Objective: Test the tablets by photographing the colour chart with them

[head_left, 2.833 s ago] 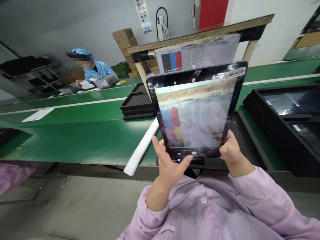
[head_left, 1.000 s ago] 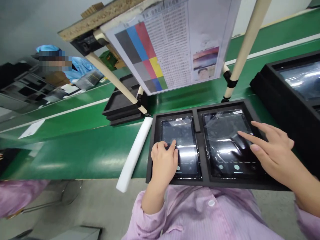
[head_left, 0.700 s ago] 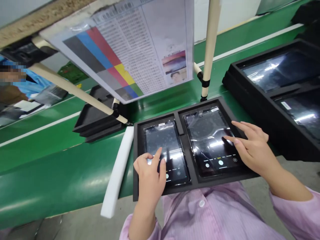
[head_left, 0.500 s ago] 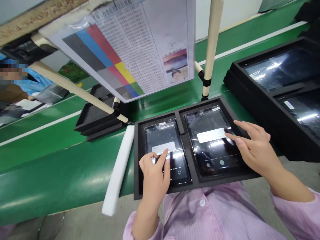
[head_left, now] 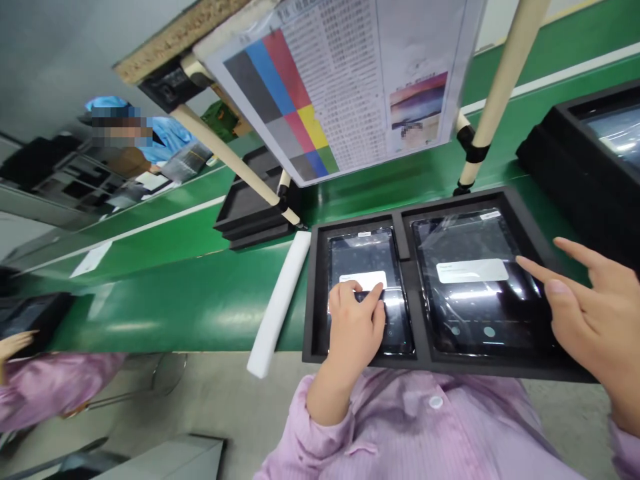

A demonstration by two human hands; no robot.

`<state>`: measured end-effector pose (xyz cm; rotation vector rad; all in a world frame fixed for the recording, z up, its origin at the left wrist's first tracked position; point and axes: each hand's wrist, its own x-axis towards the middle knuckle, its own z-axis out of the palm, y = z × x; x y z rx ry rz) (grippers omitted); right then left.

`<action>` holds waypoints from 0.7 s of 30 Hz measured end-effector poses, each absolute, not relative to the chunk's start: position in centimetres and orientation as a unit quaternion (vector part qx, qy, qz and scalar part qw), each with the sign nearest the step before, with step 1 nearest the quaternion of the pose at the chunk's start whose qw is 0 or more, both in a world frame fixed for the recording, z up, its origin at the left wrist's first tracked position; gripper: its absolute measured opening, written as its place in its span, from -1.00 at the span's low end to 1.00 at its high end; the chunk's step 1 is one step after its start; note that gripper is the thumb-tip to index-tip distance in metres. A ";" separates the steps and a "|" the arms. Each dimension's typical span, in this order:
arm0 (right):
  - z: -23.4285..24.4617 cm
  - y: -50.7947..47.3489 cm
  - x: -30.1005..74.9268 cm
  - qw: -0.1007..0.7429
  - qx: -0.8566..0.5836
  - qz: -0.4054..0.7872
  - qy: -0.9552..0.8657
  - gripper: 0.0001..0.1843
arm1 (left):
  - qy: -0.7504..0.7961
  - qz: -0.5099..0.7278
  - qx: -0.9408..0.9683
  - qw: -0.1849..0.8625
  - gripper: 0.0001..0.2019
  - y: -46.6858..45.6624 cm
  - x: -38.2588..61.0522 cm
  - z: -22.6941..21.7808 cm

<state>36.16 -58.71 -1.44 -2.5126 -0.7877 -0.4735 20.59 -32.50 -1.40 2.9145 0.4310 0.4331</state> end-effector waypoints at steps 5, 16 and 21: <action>-1.5 -58.6 36.3 0.223 -0.916 -0.168 -0.289 -0.35 | 0.151 0.151 0.973 0.083 -0.64 -31.8 20.1 -1.2; -2.2 -58.1 37.6 0.332 -0.927 -0.121 -0.129 -0.51 | 0.407 0.113 0.814 0.398 -0.41 -24.0 15.0 -4.1; -2.0 -58.8 39.4 0.475 -0.878 0.051 0.029 -0.42 | 0.373 0.122 0.753 0.528 -0.46 -24.7 13.8 -4.8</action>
